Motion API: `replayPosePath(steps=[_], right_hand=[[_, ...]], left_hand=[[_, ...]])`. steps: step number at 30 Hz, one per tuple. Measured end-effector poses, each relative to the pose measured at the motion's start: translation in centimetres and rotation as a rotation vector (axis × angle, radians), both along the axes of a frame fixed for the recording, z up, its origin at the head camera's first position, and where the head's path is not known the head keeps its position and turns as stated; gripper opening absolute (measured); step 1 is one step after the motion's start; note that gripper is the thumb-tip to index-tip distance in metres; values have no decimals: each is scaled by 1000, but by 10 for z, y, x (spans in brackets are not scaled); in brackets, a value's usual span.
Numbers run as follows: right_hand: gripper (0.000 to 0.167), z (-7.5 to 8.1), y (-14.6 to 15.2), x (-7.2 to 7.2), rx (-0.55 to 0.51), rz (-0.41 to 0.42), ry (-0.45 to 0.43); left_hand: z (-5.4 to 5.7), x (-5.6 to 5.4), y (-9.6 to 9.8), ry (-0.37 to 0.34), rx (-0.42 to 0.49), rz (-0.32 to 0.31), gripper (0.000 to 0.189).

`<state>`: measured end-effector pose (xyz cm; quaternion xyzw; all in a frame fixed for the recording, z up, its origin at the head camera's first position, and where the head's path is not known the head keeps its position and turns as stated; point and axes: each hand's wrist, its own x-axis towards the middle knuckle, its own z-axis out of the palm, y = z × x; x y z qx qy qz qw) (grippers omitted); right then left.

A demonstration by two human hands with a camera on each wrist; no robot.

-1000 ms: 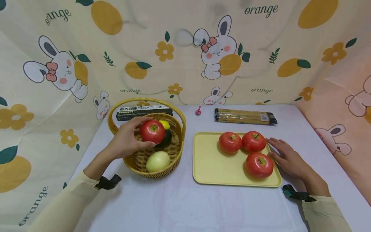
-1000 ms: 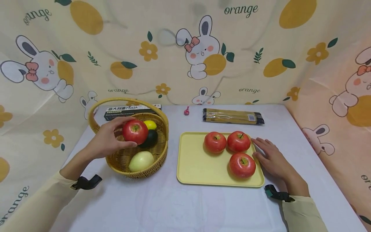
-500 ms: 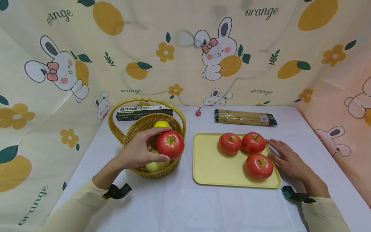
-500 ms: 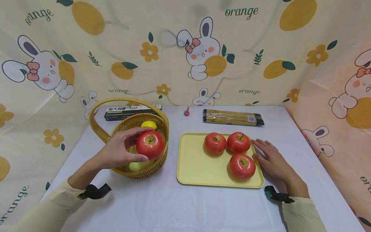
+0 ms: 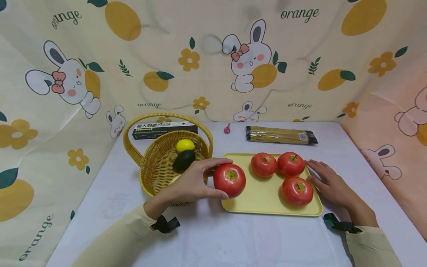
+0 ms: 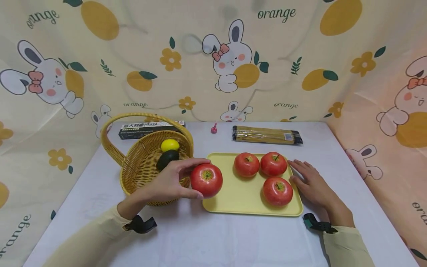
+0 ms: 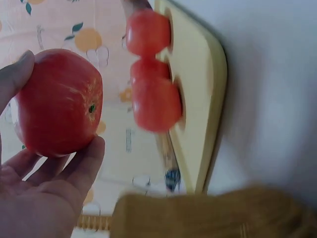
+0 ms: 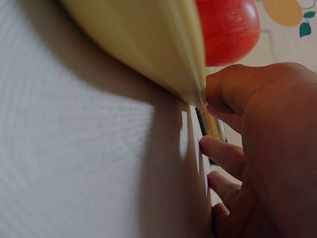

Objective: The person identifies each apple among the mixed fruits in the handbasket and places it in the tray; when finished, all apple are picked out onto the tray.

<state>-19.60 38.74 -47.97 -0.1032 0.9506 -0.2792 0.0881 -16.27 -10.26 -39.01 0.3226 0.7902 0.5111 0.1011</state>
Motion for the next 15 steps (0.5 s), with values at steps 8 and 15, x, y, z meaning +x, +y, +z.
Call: replayPosePath(steps=[8,15], right_hand=[[73,-1,0,0,3,5,-2],[73,0,1,-1,5,9,1]], left_hand=[[-17,-4,43,-75,17,-62,81],[-35,-10,71,-181,-24,-49,80]])
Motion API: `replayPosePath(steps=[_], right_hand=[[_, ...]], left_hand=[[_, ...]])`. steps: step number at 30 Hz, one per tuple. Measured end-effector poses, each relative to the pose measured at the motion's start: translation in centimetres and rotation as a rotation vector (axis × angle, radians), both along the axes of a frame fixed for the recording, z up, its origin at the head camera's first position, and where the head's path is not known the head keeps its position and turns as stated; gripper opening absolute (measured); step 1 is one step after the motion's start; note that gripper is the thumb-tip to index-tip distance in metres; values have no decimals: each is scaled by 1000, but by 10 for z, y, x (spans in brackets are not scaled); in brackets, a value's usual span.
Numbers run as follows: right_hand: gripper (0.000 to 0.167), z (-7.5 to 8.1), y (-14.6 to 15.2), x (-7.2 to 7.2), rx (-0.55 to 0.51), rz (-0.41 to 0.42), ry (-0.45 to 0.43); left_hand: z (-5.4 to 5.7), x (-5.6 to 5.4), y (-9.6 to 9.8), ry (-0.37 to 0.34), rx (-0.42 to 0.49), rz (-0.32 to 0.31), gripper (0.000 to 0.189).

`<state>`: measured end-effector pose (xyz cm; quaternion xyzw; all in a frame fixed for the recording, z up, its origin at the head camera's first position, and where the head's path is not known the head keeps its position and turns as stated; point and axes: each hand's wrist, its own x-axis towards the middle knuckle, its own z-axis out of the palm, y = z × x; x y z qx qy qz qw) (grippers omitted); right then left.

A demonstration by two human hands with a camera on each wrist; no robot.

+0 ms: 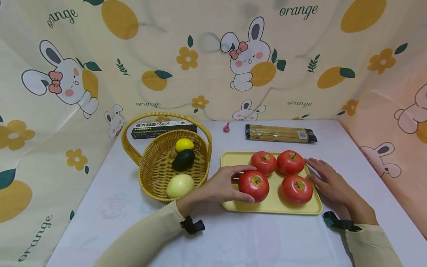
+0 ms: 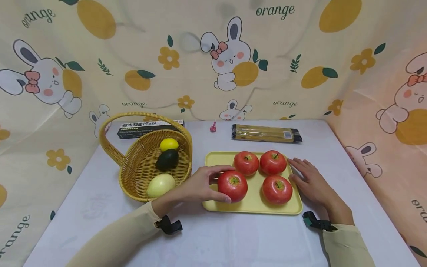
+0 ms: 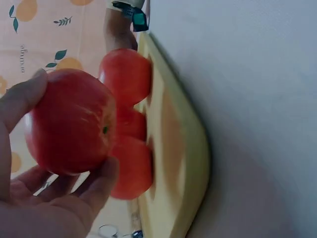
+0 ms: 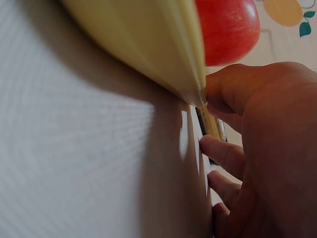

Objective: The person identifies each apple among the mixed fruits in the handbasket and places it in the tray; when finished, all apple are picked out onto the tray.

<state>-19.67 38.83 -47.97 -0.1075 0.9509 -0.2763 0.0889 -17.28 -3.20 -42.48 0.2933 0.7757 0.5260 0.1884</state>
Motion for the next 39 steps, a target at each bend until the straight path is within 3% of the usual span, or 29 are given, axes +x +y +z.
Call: replayPosePath(steps=[9,16,19,22,26,31,35,39], right_hand=[[74,1,1,0,4,3,0],[73,1,0,-1,7,-10,-3],[73,1,0,-2,6,-10,-4],[73,1,0,-2,4,-8,-8],[73,1,0,-2,11,-14,-15],[73,2,-1,-2,7,-12,-18],[73,3,-1,-2,16,-8,-18],[73,9,0,0,68,-23,-30]], left_hand=[[-25,-8,30,-76,-73,7,80],[-32,-9,46,-82,-85,48,80],[-33,-7,51,-40,-114,81,80],[-33,-5,55,46,-157,111,82],[-30,-2,57,162,-213,123,84],[-24,5,55,257,-300,128,89],[-19,13,45,315,-351,135,90],[-9,20,22,322,-301,145,78]])
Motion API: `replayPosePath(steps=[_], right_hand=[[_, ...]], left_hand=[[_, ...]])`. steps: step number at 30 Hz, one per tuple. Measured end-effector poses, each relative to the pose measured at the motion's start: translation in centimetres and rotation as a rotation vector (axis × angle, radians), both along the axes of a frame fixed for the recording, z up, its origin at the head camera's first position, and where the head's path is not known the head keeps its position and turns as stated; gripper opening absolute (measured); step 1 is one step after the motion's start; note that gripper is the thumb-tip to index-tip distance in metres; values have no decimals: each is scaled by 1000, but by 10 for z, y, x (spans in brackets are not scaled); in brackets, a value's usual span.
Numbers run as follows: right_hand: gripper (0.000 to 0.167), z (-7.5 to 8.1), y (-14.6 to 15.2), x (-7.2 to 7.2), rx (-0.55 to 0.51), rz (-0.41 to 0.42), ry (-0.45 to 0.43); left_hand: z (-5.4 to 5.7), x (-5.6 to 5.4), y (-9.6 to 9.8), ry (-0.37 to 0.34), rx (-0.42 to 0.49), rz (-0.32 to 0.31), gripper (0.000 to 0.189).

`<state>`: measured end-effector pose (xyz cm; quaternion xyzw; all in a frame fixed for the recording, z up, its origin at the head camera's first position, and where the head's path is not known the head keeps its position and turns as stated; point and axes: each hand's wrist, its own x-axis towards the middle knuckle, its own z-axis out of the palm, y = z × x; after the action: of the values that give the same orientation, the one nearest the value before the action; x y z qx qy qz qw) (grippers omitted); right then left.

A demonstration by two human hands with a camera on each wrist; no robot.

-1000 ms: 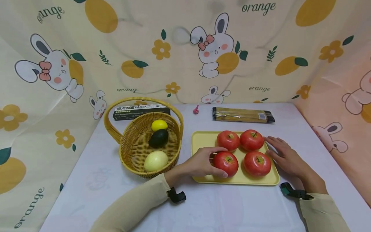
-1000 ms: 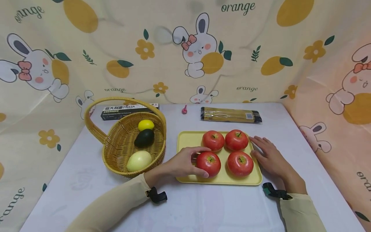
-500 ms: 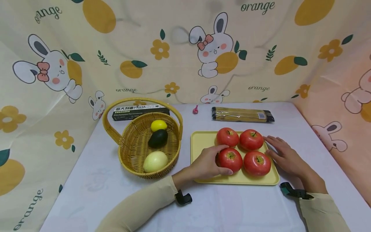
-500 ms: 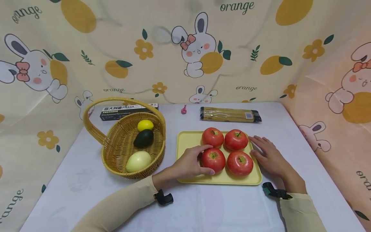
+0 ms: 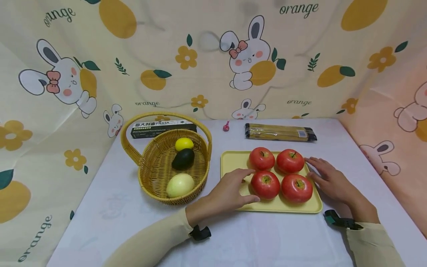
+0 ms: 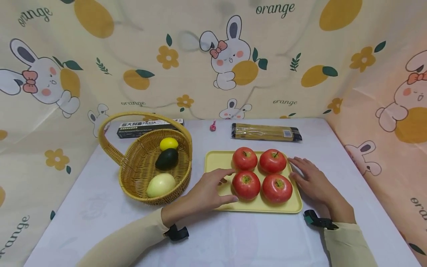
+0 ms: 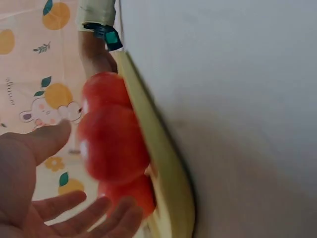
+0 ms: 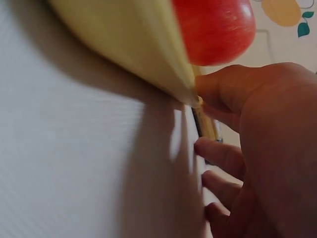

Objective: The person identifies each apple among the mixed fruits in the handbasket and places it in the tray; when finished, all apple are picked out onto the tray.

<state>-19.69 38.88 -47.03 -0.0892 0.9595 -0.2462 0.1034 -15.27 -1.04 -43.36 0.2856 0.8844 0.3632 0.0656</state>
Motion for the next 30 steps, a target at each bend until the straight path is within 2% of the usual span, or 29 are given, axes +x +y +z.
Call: replayPosePath(steps=[2,5,8,11,13,17,19,21,23,25,27,30], right_hand=[[73,7,1,1,19,-10,2],[73,22,3,4,33,-29,46],[68,37,6,8,50,-28,179],[61,55,11,11,84,0,344],[57,72,13,13,121,9,437],[54,113,14,17,190,-7,622],[60,134,13,18,188,-16,771],[70,152,12,16,167,-34,930],[80,164,11,13,125,-58,1061],[83,169,11,9,91,-89,1142],[85,165,13,9,106,-135,1135],[90,144,20,6,175,-155,1060]], left_hand=[[7,4,-16,10,50,9,68],[18,9,-47,112,158,32,48],[33,13,-83,300,270,78,30],[56,13,-125,501,319,144,22],[76,12,-153,600,312,204,22],[119,13,-207,777,212,348,25],[137,13,-230,876,149,427,33],[149,12,-250,956,79,514,42],[154,10,-268,1004,-4,597,50],[152,7,-282,995,-90,664,56],[143,2,-292,966,-159,704,59],[124,-6,-302,863,-254,715,63]])
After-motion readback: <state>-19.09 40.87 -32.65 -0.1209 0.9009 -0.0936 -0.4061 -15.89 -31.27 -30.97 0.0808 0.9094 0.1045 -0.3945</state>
